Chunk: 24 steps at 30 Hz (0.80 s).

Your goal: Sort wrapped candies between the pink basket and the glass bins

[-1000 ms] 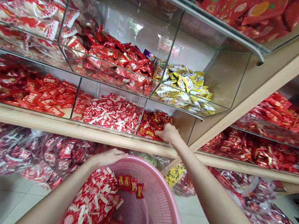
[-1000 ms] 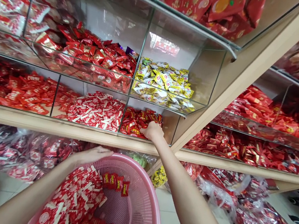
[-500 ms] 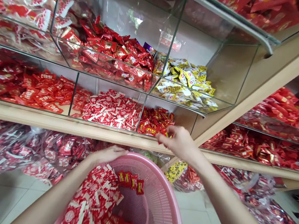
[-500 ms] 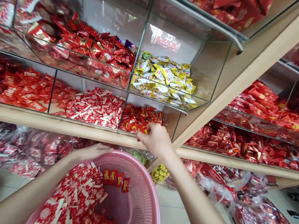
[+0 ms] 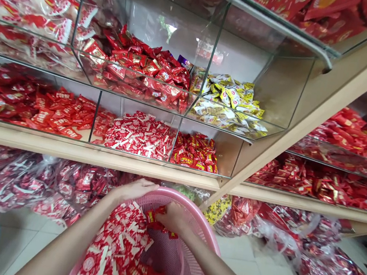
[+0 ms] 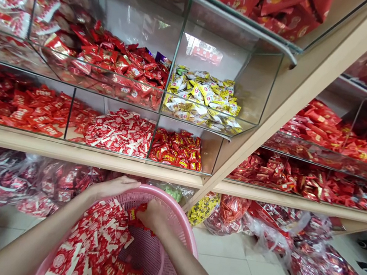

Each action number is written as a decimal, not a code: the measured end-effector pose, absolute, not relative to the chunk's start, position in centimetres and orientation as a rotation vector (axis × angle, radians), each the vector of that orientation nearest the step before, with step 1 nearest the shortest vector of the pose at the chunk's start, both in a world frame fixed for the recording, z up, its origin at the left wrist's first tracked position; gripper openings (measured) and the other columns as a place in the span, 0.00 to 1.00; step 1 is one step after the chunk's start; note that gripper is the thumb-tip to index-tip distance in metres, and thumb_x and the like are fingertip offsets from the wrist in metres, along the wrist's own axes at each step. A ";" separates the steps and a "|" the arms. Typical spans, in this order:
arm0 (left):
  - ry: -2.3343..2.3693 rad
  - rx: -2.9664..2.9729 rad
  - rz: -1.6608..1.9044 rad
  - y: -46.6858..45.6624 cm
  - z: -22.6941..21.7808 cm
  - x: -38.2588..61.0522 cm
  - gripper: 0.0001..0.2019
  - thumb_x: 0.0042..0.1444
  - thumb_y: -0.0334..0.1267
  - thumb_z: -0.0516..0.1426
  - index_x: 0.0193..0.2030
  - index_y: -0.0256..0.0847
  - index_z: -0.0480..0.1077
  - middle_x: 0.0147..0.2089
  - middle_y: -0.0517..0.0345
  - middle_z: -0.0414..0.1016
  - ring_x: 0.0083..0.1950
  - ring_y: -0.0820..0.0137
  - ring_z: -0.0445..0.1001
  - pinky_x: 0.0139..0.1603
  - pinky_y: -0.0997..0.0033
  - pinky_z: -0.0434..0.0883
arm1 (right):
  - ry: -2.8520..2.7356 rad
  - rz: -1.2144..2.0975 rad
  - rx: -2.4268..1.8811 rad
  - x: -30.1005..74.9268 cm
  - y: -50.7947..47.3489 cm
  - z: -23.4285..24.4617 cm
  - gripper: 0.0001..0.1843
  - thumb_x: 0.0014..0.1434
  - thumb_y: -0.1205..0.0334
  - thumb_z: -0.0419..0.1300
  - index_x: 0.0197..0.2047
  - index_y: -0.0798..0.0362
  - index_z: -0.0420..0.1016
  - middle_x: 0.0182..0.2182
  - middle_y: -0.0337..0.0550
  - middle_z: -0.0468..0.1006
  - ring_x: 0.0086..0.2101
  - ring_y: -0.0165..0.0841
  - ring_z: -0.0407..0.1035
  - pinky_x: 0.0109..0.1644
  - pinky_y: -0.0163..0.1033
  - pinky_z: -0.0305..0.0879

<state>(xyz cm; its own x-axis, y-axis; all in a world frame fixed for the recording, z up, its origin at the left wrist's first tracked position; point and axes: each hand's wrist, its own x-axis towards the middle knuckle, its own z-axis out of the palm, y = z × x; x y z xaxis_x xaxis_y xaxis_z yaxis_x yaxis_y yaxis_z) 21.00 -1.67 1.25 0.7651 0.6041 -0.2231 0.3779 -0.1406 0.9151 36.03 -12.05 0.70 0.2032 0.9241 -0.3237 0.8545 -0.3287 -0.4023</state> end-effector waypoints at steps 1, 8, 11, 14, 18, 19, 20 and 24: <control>0.759 1.761 0.234 -1.6 1.2 21.0 0.28 0.52 0.58 0.49 0.46 0.38 0.73 0.48 0.55 0.75 0.48 0.63 0.69 0.53 0.67 0.61 | -1.770 0.732 -2.350 35.7 -12.0 0.5 0.09 0.46 0.60 0.57 0.30 0.55 0.73 0.32 0.45 0.77 0.33 0.33 0.70 0.33 0.34 0.62; 0.810 1.769 0.276 -1.4 0.6 20.8 0.29 0.50 0.59 0.50 0.46 0.38 0.74 0.48 0.54 0.75 0.51 0.60 0.67 0.55 0.66 0.59 | -1.834 0.513 -2.424 34.4 -12.2 -0.5 0.12 0.51 0.60 0.53 0.35 0.55 0.73 0.36 0.49 0.77 0.38 0.37 0.71 0.39 0.38 0.64; 0.811 1.777 0.270 -1.5 0.7 20.8 0.29 0.49 0.60 0.50 0.46 0.39 0.74 0.48 0.56 0.75 0.52 0.60 0.67 0.54 0.67 0.59 | -1.843 0.506 -2.429 35.1 -12.5 0.2 0.12 0.52 0.58 0.54 0.35 0.55 0.73 0.36 0.49 0.77 0.38 0.37 0.71 0.39 0.37 0.64; 0.799 1.780 0.268 -1.6 1.0 20.7 0.29 0.50 0.60 0.50 0.46 0.39 0.74 0.47 0.56 0.76 0.51 0.61 0.67 0.54 0.68 0.60 | -1.872 0.507 -2.449 36.0 -13.1 0.7 0.12 0.52 0.56 0.55 0.34 0.55 0.73 0.36 0.48 0.77 0.38 0.37 0.70 0.39 0.37 0.64; 0.790 1.775 0.261 -1.7 1.3 20.7 0.29 0.51 0.59 0.49 0.48 0.40 0.73 0.47 0.57 0.76 0.50 0.62 0.68 0.52 0.70 0.61 | -1.884 0.500 -2.520 36.4 -13.7 0.6 0.14 0.54 0.54 0.55 0.35 0.57 0.73 0.35 0.50 0.76 0.37 0.38 0.71 0.36 0.37 0.64; 0.789 1.774 0.258 -1.8 1.4 20.6 0.29 0.51 0.59 0.49 0.48 0.39 0.72 0.47 0.57 0.76 0.49 0.62 0.68 0.51 0.70 0.61 | -1.873 0.501 -2.535 36.4 -13.8 0.4 0.15 0.54 0.54 0.55 0.35 0.57 0.73 0.36 0.50 0.76 0.37 0.38 0.71 0.36 0.37 0.65; 0.789 1.775 0.257 -1.8 1.4 20.6 0.29 0.51 0.59 0.49 0.49 0.39 0.72 0.47 0.57 0.76 0.49 0.62 0.68 0.51 0.71 0.61 | -1.858 0.502 -2.548 36.3 -13.8 0.3 0.14 0.54 0.54 0.55 0.36 0.56 0.73 0.36 0.49 0.76 0.37 0.37 0.71 0.37 0.37 0.64; 0.785 1.787 0.255 -1.8 1.2 20.7 0.29 0.51 0.59 0.48 0.48 0.39 0.72 0.46 0.57 0.76 0.48 0.63 0.68 0.50 0.70 0.61 | -1.806 0.487 -2.556 36.3 -13.6 -0.2 0.13 0.54 0.54 0.56 0.37 0.55 0.73 0.37 0.48 0.76 0.38 0.36 0.71 0.38 0.35 0.64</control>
<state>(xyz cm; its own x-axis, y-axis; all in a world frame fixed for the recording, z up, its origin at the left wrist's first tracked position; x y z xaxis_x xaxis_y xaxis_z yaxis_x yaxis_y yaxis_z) 20.73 -1.79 1.20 0.7560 0.6219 -0.2045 0.3828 -0.1666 0.9087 36.34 -13.64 -0.24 0.3028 0.9162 -0.2625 0.9240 -0.3497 -0.1546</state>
